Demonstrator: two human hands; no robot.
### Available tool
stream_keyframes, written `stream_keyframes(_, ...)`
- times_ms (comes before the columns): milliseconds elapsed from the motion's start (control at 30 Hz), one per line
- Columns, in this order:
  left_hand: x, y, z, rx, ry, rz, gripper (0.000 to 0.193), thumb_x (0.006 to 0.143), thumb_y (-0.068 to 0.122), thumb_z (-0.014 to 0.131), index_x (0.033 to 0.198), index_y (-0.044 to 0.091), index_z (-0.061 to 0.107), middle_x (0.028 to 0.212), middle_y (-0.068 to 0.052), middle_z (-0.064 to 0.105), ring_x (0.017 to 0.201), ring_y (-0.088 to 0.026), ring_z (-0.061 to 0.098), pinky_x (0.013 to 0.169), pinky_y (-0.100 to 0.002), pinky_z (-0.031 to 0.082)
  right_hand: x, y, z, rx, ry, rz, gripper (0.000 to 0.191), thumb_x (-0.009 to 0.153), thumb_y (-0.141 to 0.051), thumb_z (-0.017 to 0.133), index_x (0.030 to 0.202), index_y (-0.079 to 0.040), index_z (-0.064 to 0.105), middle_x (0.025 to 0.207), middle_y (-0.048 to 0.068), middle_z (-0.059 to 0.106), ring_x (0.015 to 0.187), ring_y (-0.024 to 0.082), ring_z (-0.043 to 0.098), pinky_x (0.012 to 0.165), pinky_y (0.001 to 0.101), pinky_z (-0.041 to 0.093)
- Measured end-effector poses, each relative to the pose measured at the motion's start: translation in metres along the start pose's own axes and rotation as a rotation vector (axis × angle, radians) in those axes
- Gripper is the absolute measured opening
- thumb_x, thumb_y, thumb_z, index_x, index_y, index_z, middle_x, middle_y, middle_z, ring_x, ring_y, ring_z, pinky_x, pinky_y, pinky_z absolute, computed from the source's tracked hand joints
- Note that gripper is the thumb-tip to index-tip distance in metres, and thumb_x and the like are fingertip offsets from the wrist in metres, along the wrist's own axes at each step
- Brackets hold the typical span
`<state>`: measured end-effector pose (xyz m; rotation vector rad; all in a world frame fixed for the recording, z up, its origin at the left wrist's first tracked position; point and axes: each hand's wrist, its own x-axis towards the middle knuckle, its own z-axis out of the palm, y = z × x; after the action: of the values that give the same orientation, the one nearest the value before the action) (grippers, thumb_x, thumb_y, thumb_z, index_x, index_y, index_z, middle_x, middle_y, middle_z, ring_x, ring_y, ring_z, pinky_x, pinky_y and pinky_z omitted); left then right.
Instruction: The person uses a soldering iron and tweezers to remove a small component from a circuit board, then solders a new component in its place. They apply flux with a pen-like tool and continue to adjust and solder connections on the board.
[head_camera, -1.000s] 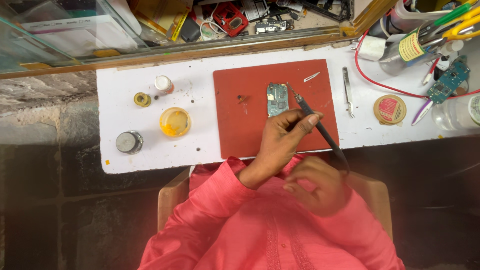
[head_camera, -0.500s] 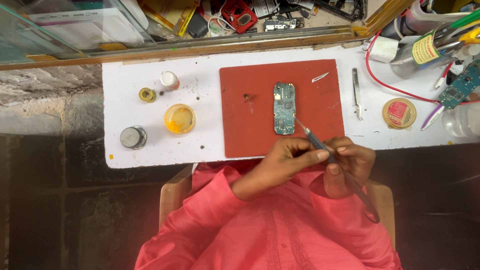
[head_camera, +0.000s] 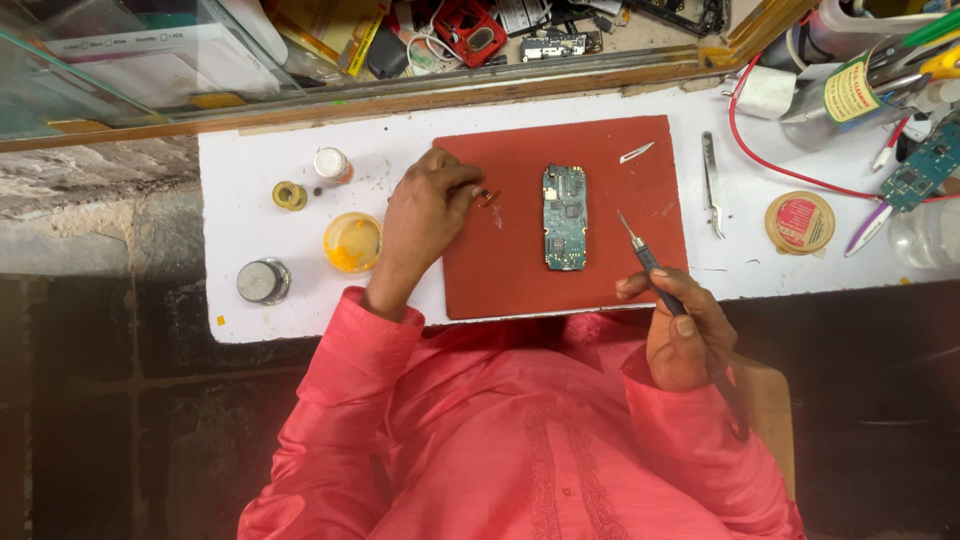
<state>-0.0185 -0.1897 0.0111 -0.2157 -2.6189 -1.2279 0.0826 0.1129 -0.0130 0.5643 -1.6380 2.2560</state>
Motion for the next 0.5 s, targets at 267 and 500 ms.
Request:
stream_keyframes(267,-0.006,0.007,0.006,0.043,0.029,0.114,0.007,0.085,0.012,0.079,0.091,0.009,0.078,0.090,-0.008,0.064,0.086,-0.029,0.065,0.077,-0.043,0.053,0.007,-0.003,0.005,-0.016,-0.022,0.030,0.043,0.110,-0.027,0.054,0.138,0.005,0.060,0.119,0.026,0.067,0.106,0.032,0.068,0.102,0.0437,0.055)
stream_keyframes(500,-0.014,0.010,0.017,0.124,0.039,0.084,0.004,0.090,0.010,0.074,0.093,0.007,0.074,0.093,-0.008,0.064,0.088,-0.030,0.064,0.080,-0.043,0.051,0.013,-0.002,0.009,-0.067,0.011,0.078,0.033,0.106,-0.014,0.061,0.133,0.005,0.064,0.129,0.021,0.063,0.104,0.027,0.068,0.099,0.0405,0.056)
